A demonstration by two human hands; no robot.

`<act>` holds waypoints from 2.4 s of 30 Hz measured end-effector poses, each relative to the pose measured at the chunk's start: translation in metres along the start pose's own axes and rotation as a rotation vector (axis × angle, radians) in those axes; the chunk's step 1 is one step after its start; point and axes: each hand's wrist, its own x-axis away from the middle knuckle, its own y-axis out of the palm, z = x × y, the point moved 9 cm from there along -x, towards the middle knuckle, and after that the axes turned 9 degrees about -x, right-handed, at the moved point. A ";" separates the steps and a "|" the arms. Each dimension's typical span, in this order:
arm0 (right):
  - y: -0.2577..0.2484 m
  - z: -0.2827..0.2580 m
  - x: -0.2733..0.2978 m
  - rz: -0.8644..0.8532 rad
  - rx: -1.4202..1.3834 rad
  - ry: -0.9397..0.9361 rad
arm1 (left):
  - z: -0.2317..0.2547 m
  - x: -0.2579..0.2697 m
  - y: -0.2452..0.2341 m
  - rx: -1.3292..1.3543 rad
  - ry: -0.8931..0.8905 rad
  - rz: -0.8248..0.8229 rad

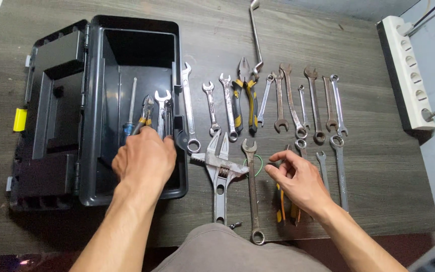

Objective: Organize various wrenches and pliers from a toolbox onto a desk.

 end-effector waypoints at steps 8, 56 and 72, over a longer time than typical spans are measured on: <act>-0.003 -0.005 0.001 0.008 -0.037 -0.019 | -0.001 -0.005 0.005 0.052 -0.037 0.020; 0.002 -0.086 0.001 -0.281 -1.247 0.140 | 0.146 0.068 -0.006 0.641 0.461 -0.183; -0.073 -0.042 -0.114 -0.050 -0.868 0.233 | 0.101 0.037 -0.014 0.653 0.296 -0.122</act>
